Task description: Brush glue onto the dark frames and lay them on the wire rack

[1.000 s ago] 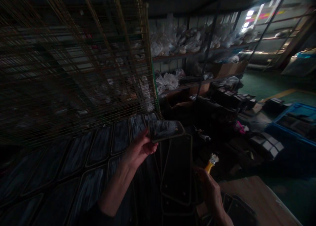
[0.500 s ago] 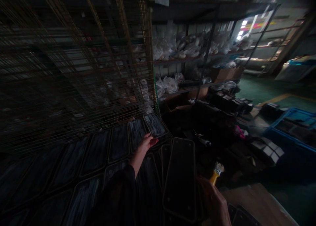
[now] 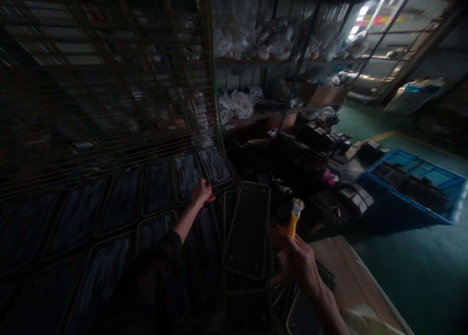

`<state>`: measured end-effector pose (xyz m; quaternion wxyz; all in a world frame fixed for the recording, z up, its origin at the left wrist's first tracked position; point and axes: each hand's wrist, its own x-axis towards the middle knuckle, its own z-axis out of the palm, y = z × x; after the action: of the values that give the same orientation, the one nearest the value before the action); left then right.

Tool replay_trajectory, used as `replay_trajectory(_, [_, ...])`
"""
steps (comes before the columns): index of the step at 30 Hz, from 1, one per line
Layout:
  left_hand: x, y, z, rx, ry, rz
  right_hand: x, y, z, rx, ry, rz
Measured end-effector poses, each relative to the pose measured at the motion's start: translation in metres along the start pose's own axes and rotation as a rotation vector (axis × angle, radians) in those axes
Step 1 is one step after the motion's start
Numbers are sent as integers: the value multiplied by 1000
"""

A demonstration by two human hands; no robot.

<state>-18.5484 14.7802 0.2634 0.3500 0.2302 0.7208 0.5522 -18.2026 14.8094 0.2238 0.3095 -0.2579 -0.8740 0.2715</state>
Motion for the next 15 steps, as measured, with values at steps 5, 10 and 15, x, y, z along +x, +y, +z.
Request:
replay_trajectory(5, [-74, -33, -8, 304, -81, 13, 9, -2, -25, -31, -107, 86])
replay_trajectory(10, [-158, -79, 11, 904, -63, 154, 29, 2, -26, -41, -71, 86])
replay_trajectory(15, [-177, -95, 29, 909, 60, 89, 52, 4, -16, -78, -34, 62])
